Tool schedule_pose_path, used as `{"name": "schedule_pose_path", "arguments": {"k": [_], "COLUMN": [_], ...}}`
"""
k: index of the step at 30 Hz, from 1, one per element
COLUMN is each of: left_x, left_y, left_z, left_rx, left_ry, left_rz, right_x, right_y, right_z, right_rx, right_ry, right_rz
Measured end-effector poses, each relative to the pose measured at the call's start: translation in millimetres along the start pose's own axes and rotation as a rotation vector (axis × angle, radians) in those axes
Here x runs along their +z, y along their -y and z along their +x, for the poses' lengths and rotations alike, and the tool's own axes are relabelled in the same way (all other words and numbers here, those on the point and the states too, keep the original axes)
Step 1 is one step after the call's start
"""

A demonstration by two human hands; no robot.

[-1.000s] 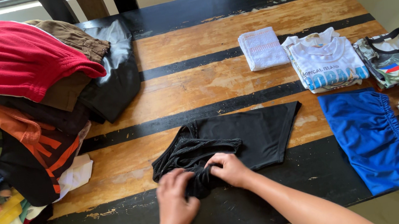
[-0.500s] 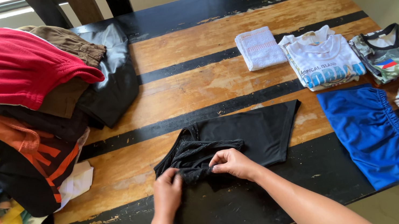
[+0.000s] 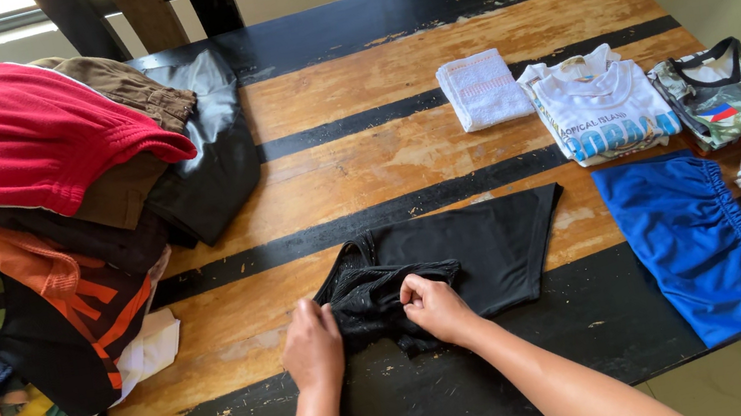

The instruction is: The person folds several items of clothing including shorts and a top on a wooden table, then places each folded item onto a stack.

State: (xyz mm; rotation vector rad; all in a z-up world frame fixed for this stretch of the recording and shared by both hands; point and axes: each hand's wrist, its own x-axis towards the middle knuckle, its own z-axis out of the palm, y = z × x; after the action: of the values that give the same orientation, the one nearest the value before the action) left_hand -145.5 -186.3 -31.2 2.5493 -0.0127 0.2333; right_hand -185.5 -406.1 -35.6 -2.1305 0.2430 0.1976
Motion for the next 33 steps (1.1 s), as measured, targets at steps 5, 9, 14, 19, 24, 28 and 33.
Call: {"name": "schedule_pose_path", "arguments": {"k": [5, 9, 14, 19, 24, 28, 33], "left_x": [-20, -16, -1, 1, -12, -1, 14], "left_y": [-20, -26, -10, 6, -12, -11, 6], "left_z": [-28, -34, -24, -6, -9, 2, 20], "left_rx": [0.502, 0.534, 0.272, -0.231, -0.361, -0.465, -0.501], "left_ry": [-0.006, 0.047, -0.052, -0.140, 0.254, 0.384, 0.379], "left_rz": [-0.133, -0.050, -0.116, 0.136, 0.265, 0.117, -0.462], "right_x": [-1, -1, 4, 14, 27, 25, 8], "right_y": [-6, -7, 6, -1, -17, -18, -18], "right_z": [1, -3, -26, -25, -22, -21, -15], "right_rx": [-0.069, -0.178, -0.438, -0.439, -0.230, -0.194, -0.203], "right_ry": [0.019, -0.020, -0.334, -0.296, -0.065, -0.053, -0.234], "right_rz": [0.062, 0.060, -0.375, -0.534, -0.662, -0.630, -0.253]}}
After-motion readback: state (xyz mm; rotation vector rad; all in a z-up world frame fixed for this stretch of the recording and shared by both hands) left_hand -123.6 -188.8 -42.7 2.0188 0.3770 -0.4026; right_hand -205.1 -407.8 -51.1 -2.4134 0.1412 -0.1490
